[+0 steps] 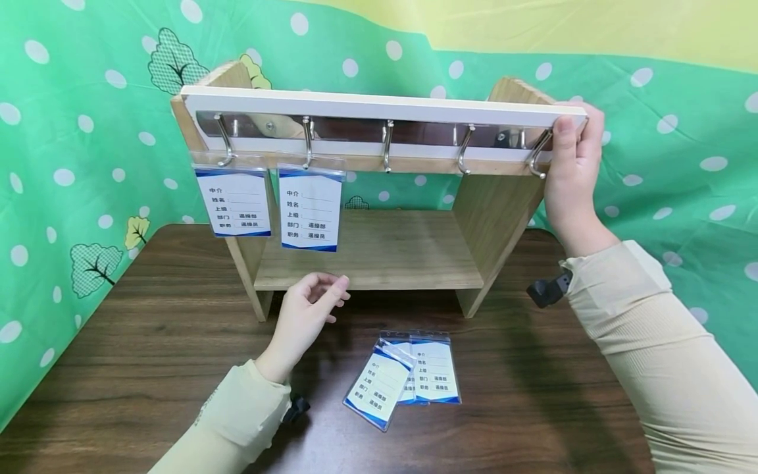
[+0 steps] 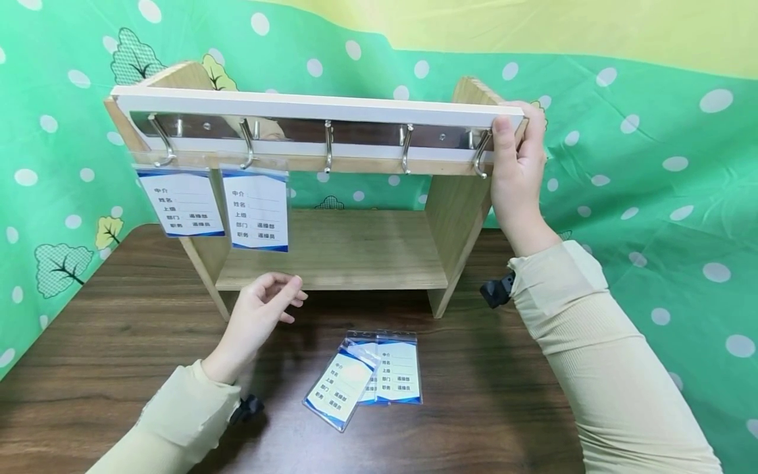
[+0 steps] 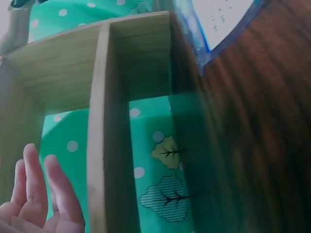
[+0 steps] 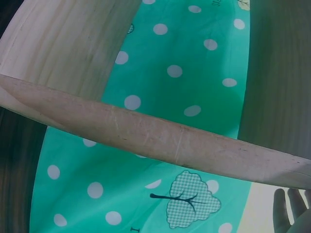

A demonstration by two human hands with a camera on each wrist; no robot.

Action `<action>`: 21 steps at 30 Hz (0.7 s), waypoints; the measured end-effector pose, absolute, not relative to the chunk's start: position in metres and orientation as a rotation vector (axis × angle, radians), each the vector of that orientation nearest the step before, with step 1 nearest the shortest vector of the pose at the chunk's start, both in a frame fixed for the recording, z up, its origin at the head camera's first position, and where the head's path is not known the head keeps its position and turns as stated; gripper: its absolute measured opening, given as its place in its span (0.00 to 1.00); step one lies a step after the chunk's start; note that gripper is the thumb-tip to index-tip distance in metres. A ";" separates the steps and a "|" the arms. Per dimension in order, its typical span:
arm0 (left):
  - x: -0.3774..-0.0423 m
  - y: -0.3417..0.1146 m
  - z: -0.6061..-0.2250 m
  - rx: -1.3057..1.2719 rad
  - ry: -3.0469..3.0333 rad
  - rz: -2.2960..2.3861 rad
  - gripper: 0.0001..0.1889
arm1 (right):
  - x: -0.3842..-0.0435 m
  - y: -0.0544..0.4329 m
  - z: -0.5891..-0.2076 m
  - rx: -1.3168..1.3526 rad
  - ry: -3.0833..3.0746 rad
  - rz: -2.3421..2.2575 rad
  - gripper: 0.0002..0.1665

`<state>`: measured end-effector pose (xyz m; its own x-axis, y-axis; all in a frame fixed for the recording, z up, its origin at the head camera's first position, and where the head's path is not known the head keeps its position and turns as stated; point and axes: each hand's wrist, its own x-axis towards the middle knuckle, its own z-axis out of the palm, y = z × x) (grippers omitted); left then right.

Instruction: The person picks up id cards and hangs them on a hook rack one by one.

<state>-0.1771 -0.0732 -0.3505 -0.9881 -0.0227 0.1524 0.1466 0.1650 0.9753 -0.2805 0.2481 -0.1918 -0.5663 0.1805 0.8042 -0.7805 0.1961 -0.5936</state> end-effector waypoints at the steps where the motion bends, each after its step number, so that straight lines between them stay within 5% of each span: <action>1: -0.177 -0.072 -0.353 -0.136 -2.313 -1.938 0.14 | -0.280 0.248 -0.192 0.576 -1.658 1.495 0.12; 10: -0.179 -0.063 -0.368 -0.290 -2.516 -1.845 0.12 | -0.280 0.248 -0.192 0.569 -1.656 1.497 0.11; 21: -0.187 -0.063 -0.380 -0.587 -2.749 -1.890 0.20 | -0.281 0.248 -0.192 0.569 -1.668 1.480 0.11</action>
